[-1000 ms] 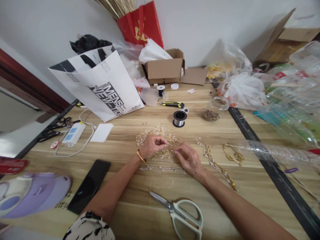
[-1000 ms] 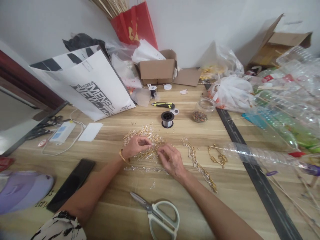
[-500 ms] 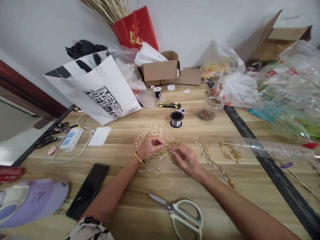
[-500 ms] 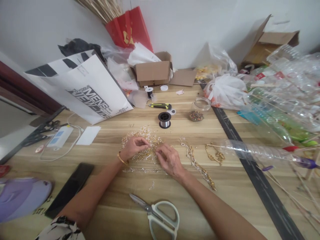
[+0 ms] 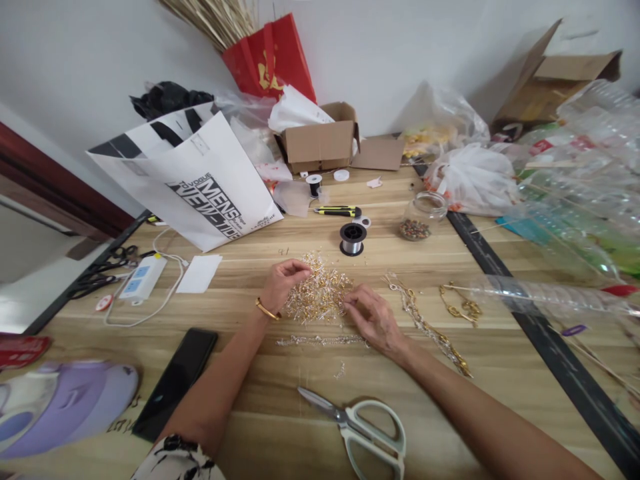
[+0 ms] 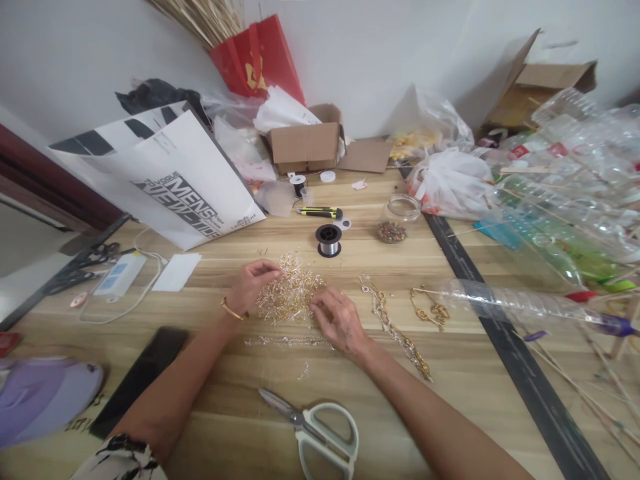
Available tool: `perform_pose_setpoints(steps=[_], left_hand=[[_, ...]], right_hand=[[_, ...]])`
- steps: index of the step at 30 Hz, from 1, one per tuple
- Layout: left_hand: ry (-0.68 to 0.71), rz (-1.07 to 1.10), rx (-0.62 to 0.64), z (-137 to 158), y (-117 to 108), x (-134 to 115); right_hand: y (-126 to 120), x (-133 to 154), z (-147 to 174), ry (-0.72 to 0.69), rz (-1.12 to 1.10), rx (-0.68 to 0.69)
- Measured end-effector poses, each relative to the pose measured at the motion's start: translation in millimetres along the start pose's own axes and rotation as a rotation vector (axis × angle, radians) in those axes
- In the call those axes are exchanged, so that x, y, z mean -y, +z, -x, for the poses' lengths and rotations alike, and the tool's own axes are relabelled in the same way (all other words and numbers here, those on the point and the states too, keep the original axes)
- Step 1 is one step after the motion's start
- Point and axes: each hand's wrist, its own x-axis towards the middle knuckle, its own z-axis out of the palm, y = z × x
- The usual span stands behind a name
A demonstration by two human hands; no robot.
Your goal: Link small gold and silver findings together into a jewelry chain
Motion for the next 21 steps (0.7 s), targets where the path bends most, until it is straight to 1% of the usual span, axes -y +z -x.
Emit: perform_pose_setpoints(steps=[3, 4, 6, 8, 10, 12, 16, 19, 21], left_hand=[[0.038, 0.121, -0.291, -9.8, -14.9, -0.9], [0.038, 0.166, -0.364, -12.4, -18.3, -1.6], [0.041, 0.264, -0.444, -15.5, -21.8, -3.6], [0.039, 0.325, -0.463, -15.7, -20.5, -6.1], [0.015, 0.335, -0.426, -13.1, -15.1, -8.5], [-0.022, 0.325, -0.319, -8.3, -6.4, -10.2], [-0.047, 0.305, -0.13, 6.0, 16.1, -9.5], [-0.074, 0.205, -0.006, 17.5, 31.5, -7.8], [-0.095, 0.133, 0.104, 23.6, 38.5, -7.7]], right_hand=[[0.0, -0.2, 0.3, -0.012, -0.007, -0.01], [0.0, 0.0, 0.2, -0.017, -0.011, -0.015], [0.0, 0.7, 0.0, -0.023, -0.017, -0.022], [-0.1, 1.4, -0.4, -0.028, -0.019, -0.028], [-0.2, 1.7, -0.6, -0.032, -0.018, -0.031], [-0.3, 1.3, -0.5, -0.025, -0.012, -0.027], [-0.2, -0.5, 0.8, -0.007, -0.011, -0.022], [-0.2, -0.7, 1.4, 0.004, -0.016, -0.025], [-0.5, -0.1, 1.2, 0.011, -0.012, -0.028]])
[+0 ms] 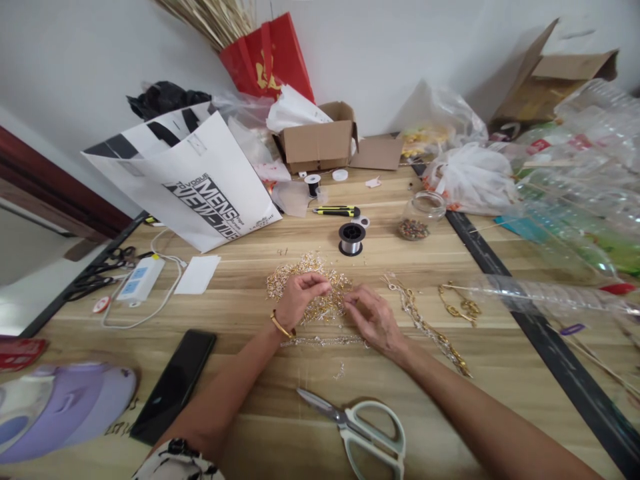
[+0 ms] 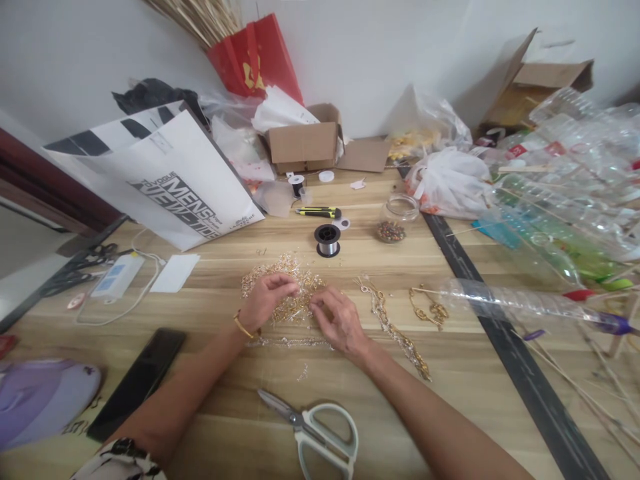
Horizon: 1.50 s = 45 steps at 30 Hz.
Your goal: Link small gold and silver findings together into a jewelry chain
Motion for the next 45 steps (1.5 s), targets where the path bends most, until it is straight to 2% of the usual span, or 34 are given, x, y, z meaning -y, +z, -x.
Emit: perform_pose_setpoints(steps=[3, 12, 45], left_hand=[[-0.012, -0.086, 0.081, 4.4, 5.2, 0.9], [-0.02, -0.115, 0.157, 0.2, 2.0, 9.6], [0.046, -0.148, 0.225, 1.6, 5.2, 7.0]], right_hand=[[-0.4, 0.5, -0.5, 0.002, 0.007, -0.011], [-0.3, 0.1, -0.7, 0.006, -0.023, -0.047], [-2.9, 4.3, -1.4, -0.037, -0.05, -0.056]])
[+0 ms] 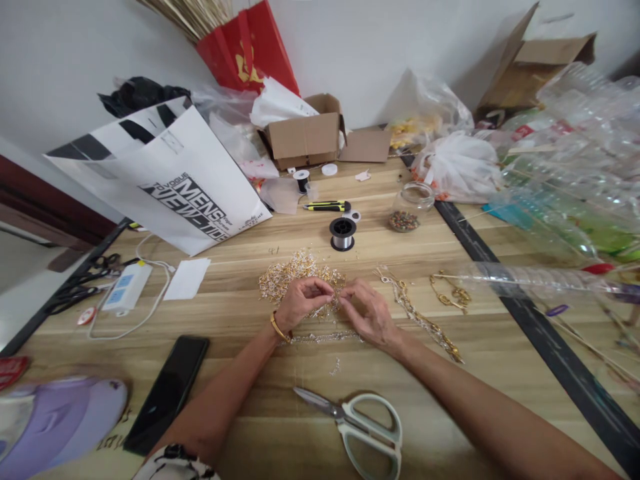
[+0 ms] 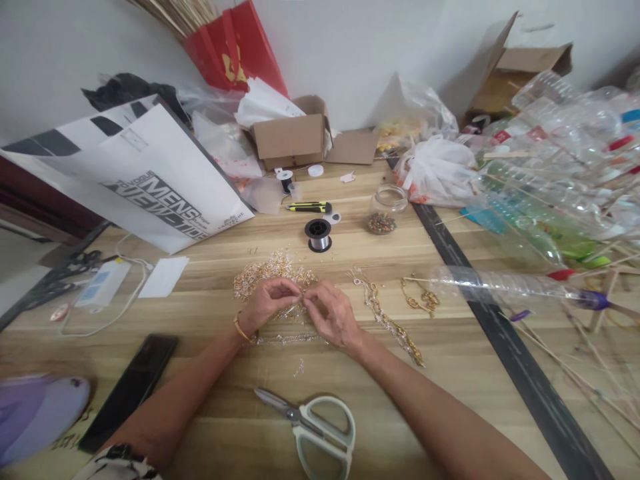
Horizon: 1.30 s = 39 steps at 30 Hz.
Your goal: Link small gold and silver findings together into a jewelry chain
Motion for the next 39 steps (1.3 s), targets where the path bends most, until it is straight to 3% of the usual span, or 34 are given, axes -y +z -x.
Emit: perform_pose_setpoints(steps=[39], left_hand=[[-0.008, -0.003, 0.001, -0.8, -1.3, -0.1]], right_hand=[[-0.4, -0.8, -0.3, -0.014, 0.031, -0.015]])
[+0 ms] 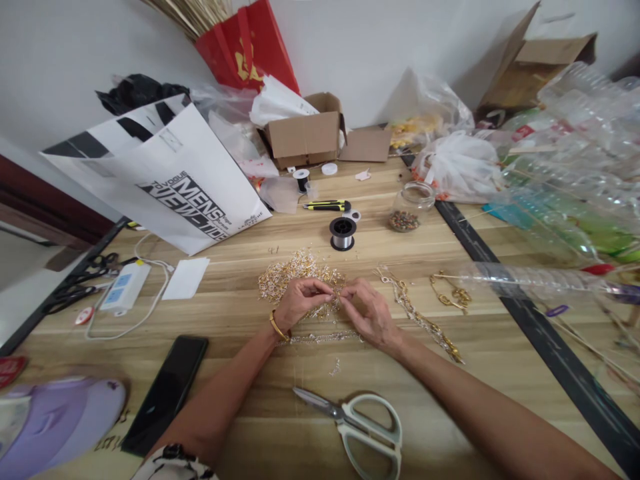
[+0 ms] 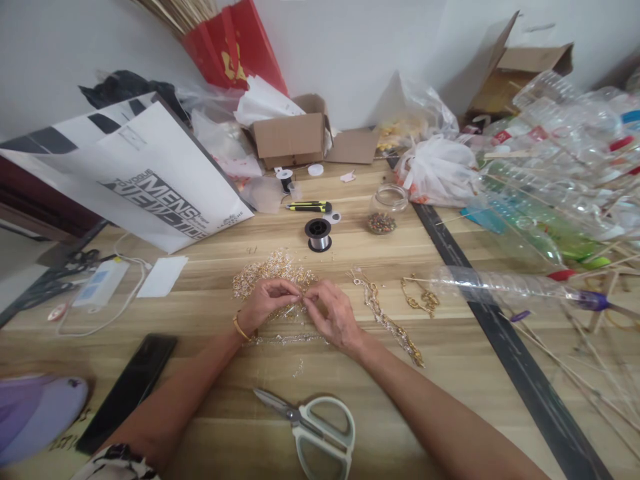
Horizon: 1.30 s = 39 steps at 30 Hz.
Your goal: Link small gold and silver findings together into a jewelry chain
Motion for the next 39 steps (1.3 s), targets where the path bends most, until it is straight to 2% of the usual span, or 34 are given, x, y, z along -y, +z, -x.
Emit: perform_pose_setpoints(steps=[39], left_hand=[[-0.025, 0.07, 0.032, 0.2, -4.1, 1.0]], right_hand=[[0.6, 1.4, 0.1, 0.015, 0.012, 0.034]])
